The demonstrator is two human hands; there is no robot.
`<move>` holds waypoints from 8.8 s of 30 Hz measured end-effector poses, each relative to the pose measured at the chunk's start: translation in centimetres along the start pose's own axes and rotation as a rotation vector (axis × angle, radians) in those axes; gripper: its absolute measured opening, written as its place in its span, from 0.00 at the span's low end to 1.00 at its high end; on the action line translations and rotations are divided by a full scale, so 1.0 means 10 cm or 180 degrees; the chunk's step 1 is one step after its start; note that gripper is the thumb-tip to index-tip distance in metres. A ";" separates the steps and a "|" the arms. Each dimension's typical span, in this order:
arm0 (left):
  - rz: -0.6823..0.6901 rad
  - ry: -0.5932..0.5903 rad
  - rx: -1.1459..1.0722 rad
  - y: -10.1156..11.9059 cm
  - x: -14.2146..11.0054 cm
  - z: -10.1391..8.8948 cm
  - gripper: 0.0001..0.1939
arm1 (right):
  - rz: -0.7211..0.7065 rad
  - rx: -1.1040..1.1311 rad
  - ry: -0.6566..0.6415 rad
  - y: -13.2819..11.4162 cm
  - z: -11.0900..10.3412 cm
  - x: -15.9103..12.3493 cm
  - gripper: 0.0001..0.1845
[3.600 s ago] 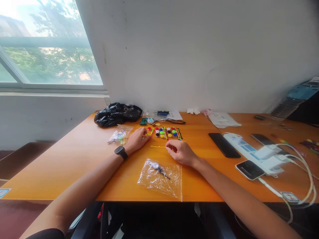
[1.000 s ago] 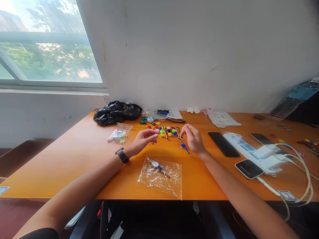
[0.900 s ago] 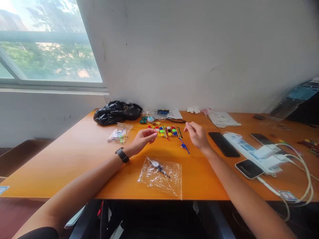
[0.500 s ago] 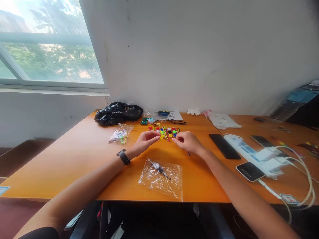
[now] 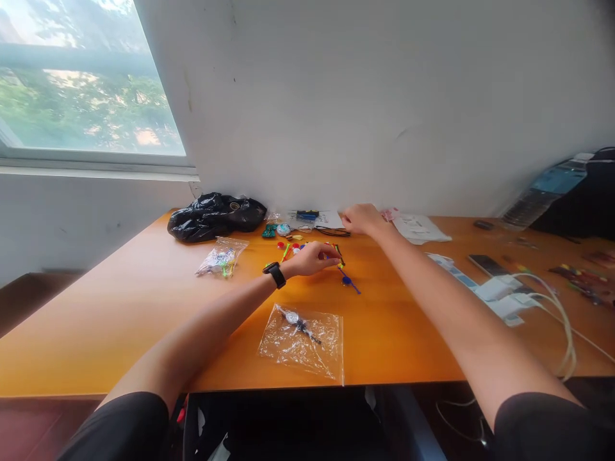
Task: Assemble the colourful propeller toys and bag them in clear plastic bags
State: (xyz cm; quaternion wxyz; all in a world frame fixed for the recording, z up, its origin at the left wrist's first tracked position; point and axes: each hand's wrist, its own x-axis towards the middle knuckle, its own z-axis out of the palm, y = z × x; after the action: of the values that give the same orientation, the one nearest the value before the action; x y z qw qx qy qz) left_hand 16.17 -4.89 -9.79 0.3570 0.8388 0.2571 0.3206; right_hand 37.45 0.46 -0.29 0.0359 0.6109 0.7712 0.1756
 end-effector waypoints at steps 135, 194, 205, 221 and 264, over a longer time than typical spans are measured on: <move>0.1084 -0.0776 0.1161 1.43 -0.07 0.33 0.23 | 0.1312 0.1341 0.1423 0.39 0.89 -0.12 0.20; -0.0949 -0.2451 0.2188 1.51 -0.29 -0.10 0.33 | -0.0998 0.3366 -0.1630 0.50 -0.41 -0.49 0.27; -0.0642 -0.2866 0.2869 1.83 -0.75 0.24 0.67 | -0.0856 0.3101 -0.1565 0.50 -0.48 -0.55 0.25; -0.0576 -0.2030 0.1908 0.98 -0.30 -0.47 0.38 | -0.1590 0.3430 -0.1222 0.09 -0.98 -0.83 0.16; -0.0272 -0.0320 -0.0843 0.47 -0.13 -0.76 0.22 | -0.1040 0.3601 -0.0776 -0.22 -0.74 -0.61 0.09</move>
State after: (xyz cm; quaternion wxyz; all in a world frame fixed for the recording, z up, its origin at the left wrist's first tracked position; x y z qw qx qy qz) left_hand 10.82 -5.30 -2.54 0.4902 0.7878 0.2298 0.2938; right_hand 34.95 -7.47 4.93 -0.1801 0.4245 0.8191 -0.3412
